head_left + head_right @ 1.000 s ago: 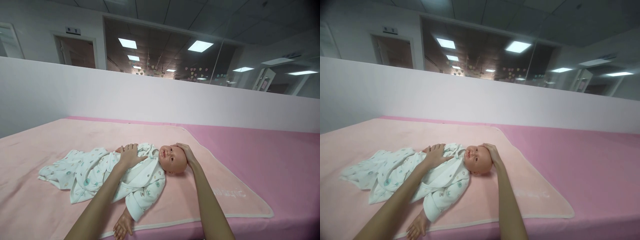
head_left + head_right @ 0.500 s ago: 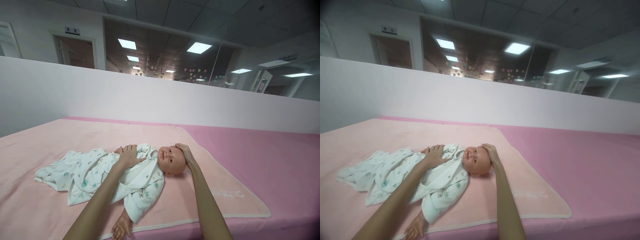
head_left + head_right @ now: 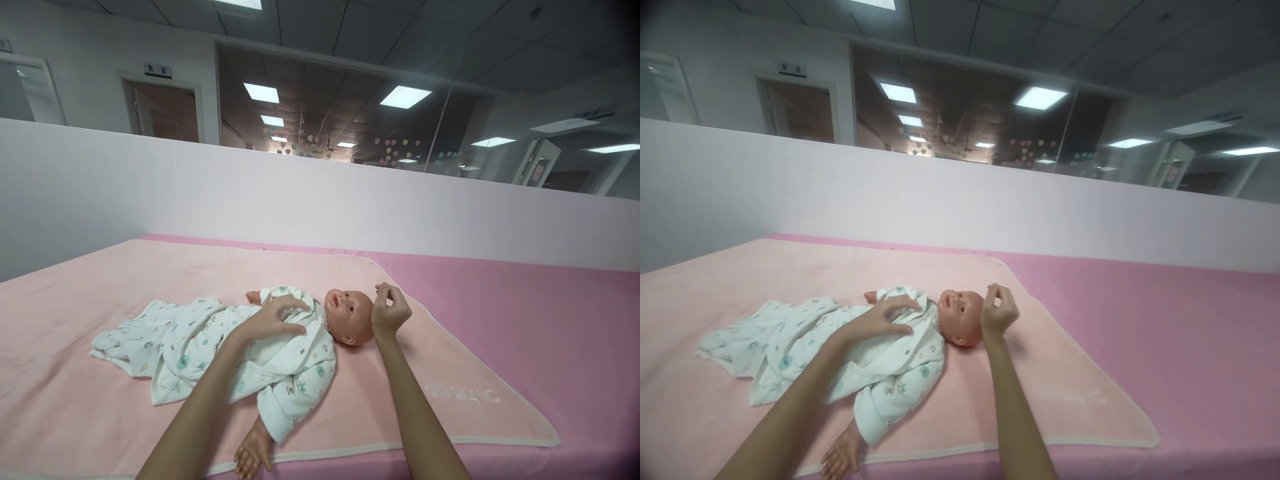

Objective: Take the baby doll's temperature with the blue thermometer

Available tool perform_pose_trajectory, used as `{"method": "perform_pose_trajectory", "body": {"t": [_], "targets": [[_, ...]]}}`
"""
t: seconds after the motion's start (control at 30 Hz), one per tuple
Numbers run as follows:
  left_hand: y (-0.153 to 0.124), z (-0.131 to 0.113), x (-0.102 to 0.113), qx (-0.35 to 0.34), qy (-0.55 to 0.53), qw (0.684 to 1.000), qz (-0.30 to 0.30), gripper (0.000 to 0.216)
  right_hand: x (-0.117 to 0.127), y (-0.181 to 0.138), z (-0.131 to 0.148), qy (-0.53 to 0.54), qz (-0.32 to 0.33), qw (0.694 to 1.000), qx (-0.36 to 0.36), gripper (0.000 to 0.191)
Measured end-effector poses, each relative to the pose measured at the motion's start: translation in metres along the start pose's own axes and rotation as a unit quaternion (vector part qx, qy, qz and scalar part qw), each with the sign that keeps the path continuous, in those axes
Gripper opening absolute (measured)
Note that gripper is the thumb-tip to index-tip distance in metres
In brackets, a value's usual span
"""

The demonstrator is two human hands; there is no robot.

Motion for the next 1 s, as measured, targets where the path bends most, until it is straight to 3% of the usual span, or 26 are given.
{"method": "perform_pose_trajectory", "body": {"t": [0.07, 0.13, 0.2, 0.27, 0.37, 0.47, 0.57, 0.77, 1.0], "targets": [[0.001, -0.001, -0.003, -0.004, -0.006, 1.0, -0.013, 0.032, -0.006, -0.018, 0.047, 0.002, 0.035, 0.987, 0.154, 0.022], [0.003, 0.005, 0.002, 0.013, -0.025, 0.997, -0.066, 0.027, -0.022, -0.051, 0.087, 0.019, 0.111, 0.954, 0.277, 0.02], [0.004, 0.015, 0.012, 0.034, -0.069, 0.989, -0.126, 0.029, -0.044, -0.09, 0.116, 0.037, 0.214, 0.911, 0.351, 0.02], [0.003, 0.028, 0.024, 0.061, -0.13, 0.971, -0.191, 0.03, -0.066, -0.123, 0.129, 0.037, 0.314, 0.872, 0.373, 0.02], [-0.004, 0.051, 0.034, 0.123, -0.256, 0.922, -0.262, 0.029, -0.087, -0.141, 0.126, 0.017, 0.393, 0.865, 0.312, 0.018], [-0.009, 0.066, 0.03, 0.174, -0.37, 0.87, -0.277, 0.031, -0.094, -0.134, 0.112, 0.001, 0.406, 0.886, 0.224, 0.016], [-0.01, 0.07, 0.026, 0.185, -0.421, 0.842, -0.281, 0.033, -0.098, -0.127, 0.104, -0.02, 0.41, 0.895, 0.174, 0.015], [-0.006, 0.066, 0.022, 0.171, -0.424, 0.85, -0.263, 0.035, -0.11, -0.113, 0.087, -0.062, 0.397, 0.908, 0.118, 0.029], [-0.005, 0.073, 0.024, 0.171, -0.388, 0.865, -0.267, 0.035, -0.132, -0.116, 0.074, -0.084, 0.413, 0.902, 0.091, 0.019]]}}
Point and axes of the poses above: each hand's wrist, its own y-axis towards the middle knuckle, its own x-axis out of the back of the hand, z = x × y, the point moved 10 cm from there along y, towards the middle knuckle, and after that the axes turned 3 degrees about -x, right-handed, at the moved point
